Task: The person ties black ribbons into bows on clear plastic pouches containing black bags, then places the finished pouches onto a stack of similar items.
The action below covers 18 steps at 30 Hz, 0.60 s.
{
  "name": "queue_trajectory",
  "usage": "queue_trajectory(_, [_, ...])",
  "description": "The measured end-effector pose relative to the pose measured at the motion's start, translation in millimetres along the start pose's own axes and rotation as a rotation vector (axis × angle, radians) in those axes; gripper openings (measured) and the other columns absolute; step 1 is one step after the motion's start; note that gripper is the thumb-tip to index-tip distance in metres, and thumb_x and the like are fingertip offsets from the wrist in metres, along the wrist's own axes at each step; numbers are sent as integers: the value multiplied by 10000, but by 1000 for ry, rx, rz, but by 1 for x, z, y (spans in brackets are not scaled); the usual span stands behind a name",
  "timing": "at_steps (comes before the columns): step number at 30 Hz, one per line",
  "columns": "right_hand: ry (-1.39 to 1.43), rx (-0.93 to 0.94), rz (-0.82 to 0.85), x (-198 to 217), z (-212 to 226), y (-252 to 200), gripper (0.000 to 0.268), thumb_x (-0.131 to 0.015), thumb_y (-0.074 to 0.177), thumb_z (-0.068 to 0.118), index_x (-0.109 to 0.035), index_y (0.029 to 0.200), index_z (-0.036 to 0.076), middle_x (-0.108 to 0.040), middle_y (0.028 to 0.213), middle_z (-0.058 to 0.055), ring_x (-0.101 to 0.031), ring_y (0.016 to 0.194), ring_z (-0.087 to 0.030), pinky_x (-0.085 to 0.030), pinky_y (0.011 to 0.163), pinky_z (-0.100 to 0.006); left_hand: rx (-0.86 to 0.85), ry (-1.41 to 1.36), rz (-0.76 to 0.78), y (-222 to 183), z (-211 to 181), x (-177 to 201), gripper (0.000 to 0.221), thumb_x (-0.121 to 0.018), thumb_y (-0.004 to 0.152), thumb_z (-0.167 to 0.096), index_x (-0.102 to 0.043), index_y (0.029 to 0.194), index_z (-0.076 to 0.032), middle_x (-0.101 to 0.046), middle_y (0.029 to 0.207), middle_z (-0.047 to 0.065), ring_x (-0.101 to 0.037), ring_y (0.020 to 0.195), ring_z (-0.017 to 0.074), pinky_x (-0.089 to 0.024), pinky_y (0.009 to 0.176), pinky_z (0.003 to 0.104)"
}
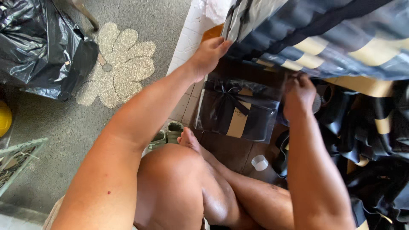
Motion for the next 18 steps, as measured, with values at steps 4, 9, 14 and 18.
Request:
queue_trajectory(4, [-691,250,-69,14,57,-93,97,-611,901,81,-540,957,116,-554,801,-87,-510,769,-282,-406,661,-431,28,43,-182,-15,36,17,625,-618,940,-483,-530,1434,-110,-603,1410,157,-544,1358,293,-436,1133,440])
queue_trajectory(9, [-952,437,-35,41,43,-198,144,-752,869,76,-693,1000,68,-574,720,-143,-623,731,-399,-492,692,-460,377,436,-342,-92,96,34,455,-627,940,-554,-706,1301,-290,-744,1202,-28,-689,1175,183,-559,983,353])
queue_trajectory(14, [-903,-85,-12,79,-56,-203,499,-778,877,254,-665,1358,192,-764,1097,-135,-728,1050,-330,-580,888,-450,385,285,-205,-88,155,18,542,-729,930,-429,-643,1384,-147,-726,1252,78,-718,1097,283,-664,698,442])
queue_trajectory(18, [-783,-54,-56,69,-53,-181,356,-767,897,240,-721,1240,156,-768,1028,-128,-734,1026,-331,-578,849,-449,349,96,-159,-80,146,-7,508,-672,975,-303,-596,1426,-83,-712,1237,115,-719,1016,288,-655,673,455])
Point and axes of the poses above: each hand's wrist, its own y-axis towards the middle knuckle, its own x-axis out of the back of the hand, z = x × y, the point moved 10 cm from there along y, towards the middle knuckle
